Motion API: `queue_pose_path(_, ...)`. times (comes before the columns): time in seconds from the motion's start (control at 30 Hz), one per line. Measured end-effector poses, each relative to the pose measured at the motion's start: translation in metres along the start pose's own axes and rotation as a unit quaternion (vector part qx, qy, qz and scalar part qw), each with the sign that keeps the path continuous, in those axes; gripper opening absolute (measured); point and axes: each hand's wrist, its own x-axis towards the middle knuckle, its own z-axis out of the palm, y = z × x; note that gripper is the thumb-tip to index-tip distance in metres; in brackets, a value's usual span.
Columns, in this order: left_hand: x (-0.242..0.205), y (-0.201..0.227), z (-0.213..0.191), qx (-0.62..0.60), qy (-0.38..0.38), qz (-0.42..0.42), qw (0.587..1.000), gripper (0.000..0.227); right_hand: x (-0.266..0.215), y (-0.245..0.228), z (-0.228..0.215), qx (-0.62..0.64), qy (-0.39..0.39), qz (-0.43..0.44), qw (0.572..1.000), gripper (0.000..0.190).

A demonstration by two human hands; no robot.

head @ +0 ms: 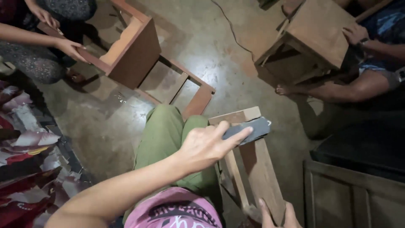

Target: The person sands a wooden frame using a sanding block. They hold the frame with one hand and rub the sanding block along its edges and surfaces. Other people in the room are also sanding wooden furniture.

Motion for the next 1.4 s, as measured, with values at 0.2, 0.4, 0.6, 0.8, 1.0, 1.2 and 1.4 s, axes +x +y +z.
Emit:
queue_pose_path(0.2, 0.007, 0.004, 0.014, 0.052, 0.050, 0.044, 0.996, 0.075, 0.001, 0.013, 0.015, -0.080, 0.014, -0.022, 0.996, 0.045)
queue_pose_path(0.4, 0.012, 0.007, 0.003, 0.051, -0.036, -0.010, 0.998, 0.077, -0.001, 0.015, 0.016, 0.059, 0.034, -0.029, 0.997, 0.050)
queue_pose_path(0.6, 0.006, 0.002, -0.012, -0.186, -0.164, -0.108, 0.963, 0.083, -0.005, 0.013, 0.010, 0.064, 0.100, -0.121, 0.986, 0.043)
queue_pose_path(0.8, 0.014, 0.010, 0.014, 0.031, -0.044, -0.026, 0.998, 0.073, 0.008, 0.027, 0.027, -0.169, 0.165, -0.144, 0.961, 0.057)
queue_pose_path(1.0, -0.001, 0.001, 0.008, 0.016, -0.088, -0.037, 0.995, 0.088, 0.009, 0.016, 0.017, -0.102, 0.176, -0.137, 0.969, 0.052)
queue_pose_path(1.2, 0.013, 0.004, 0.019, -0.047, -0.061, -0.056, 0.995, 0.069, 0.009, 0.020, 0.027, -0.037, 0.127, -0.157, 0.979, 0.048)
queue_pose_path(1.4, 0.003, 0.003, 0.015, 0.001, -0.056, -0.060, 0.997, 0.075, 0.010, 0.016, 0.017, -0.018, 0.072, -0.118, 0.990, 0.045)
